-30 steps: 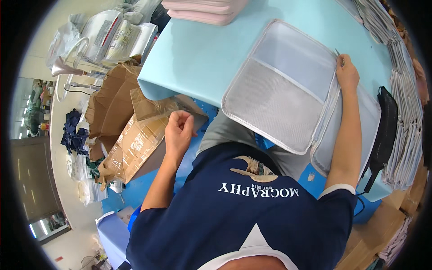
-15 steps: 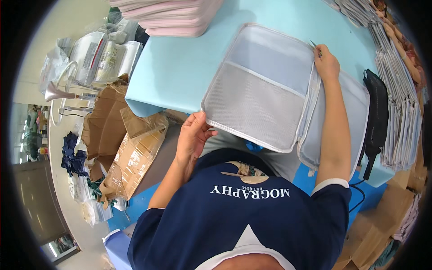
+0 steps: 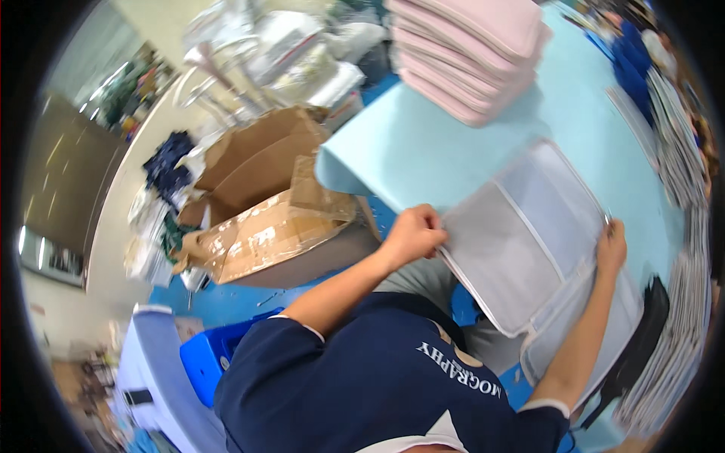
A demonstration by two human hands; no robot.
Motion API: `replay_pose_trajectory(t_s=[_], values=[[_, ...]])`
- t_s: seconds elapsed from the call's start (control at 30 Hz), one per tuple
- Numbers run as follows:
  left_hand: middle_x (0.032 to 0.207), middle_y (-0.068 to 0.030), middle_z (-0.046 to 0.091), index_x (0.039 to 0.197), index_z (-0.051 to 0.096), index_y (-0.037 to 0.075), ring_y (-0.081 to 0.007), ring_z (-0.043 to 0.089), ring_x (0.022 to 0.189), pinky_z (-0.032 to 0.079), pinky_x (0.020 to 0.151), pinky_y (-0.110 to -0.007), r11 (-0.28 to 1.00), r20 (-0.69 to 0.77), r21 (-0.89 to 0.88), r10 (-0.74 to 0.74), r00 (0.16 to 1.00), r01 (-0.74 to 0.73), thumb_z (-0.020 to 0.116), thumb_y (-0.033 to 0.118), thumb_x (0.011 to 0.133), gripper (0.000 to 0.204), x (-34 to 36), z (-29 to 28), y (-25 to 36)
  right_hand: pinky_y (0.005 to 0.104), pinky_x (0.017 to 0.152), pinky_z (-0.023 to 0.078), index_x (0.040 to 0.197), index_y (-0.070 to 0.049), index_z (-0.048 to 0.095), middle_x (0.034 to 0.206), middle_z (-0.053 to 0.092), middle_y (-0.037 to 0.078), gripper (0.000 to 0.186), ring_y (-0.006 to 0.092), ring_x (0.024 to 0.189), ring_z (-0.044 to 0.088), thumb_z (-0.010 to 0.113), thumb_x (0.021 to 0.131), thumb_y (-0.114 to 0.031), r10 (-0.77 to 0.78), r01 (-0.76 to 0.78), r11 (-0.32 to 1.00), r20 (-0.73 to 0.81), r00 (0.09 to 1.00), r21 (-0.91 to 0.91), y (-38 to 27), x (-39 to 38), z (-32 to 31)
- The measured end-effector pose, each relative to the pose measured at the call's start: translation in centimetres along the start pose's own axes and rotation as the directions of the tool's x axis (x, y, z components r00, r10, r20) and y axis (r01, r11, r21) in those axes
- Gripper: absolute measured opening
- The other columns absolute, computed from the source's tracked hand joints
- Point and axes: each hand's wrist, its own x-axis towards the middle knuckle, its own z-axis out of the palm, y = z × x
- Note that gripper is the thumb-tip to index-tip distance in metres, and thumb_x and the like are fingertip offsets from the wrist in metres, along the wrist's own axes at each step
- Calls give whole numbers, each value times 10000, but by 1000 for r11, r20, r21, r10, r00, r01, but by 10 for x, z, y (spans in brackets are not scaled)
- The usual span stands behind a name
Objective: Inspecting pink zippered bags, trimming loose threads with snippers, and packing them into a cardboard box.
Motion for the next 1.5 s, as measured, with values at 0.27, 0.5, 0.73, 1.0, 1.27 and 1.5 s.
replay_pose_trajectory(t_s=[0.27, 0.5, 0.73, 1.0, 1.27, 1.5], values=[[675, -215, 582, 815, 490, 19, -407, 558, 609, 451, 573, -470, 746, -103, 651, 271, 957, -141, 499, 83, 687, 143, -11, 9, 10, 402, 610, 455, 1006, -99, 560, 801, 623, 139, 197, 337, 720, 593, 495, 864, -219, -94, 98, 990, -42, 995, 100, 1, -3, -6], [630, -129, 577, 878, 510, 72, -312, 581, 570, 461, 497, -386, 476, 2, 717, 729, 685, -509, 579, 59, 779, 122, -15, 14, -22, 430, 596, 446, 889, -105, 578, 758, 605, 173, 178, 366, 706, 579, 483, 857, -252, 0, 7, 991, 50, 999, -131, 1, 0, -4], [919, -85, 564, 827, 592, 104, -249, 559, 838, 429, 740, -385, -62, 458, 348, 882, 112, -936, 674, 75, 635, 211, -39, 56, -8, 456, 639, 453, 888, -133, 592, 798, 620, 156, 176, 368, 748, 582, 499, 809, -259, 89, -79, 991, 90, 992, -103, -31, 15, -6], [1012, -80, 551, 931, 585, 127, -223, 544, 905, 440, 721, -349, -310, 695, 62, 695, -182, -949, 593, 108, 682, 249, -36, 125, -4, 410, 701, 480, 886, -137, 616, 837, 646, 98, 164, 280, 812, 617, 526, 757, -183, 161, -147, 982, 120, 980, -117, -31, -2, -20], [922, -93, 534, 928, 631, 97, -244, 526, 816, 445, 661, -345, -455, 726, -55, 593, -349, -889, 646, 55, 656, 275, -40, 123, 9, 398, 738, 474, 898, -132, 616, 877, 643, 107, 167, 272, 843, 610, 526, 763, -170, 161, -150, 986, 162, 974, -74, -35, -6, -21], [880, -138, 521, 825, 603, -28, -260, 498, 801, 415, 657, -375, -425, 762, 178, 630, -149, -888, 633, 101, 698, 183, -58, 131, 12, 399, 737, 476, 893, -122, 616, 859, 647, 106, 166, 277, 842, 612, 518, 764, -158, 163, -151, 985, 176, 971, -83, -32, -4, -21]])
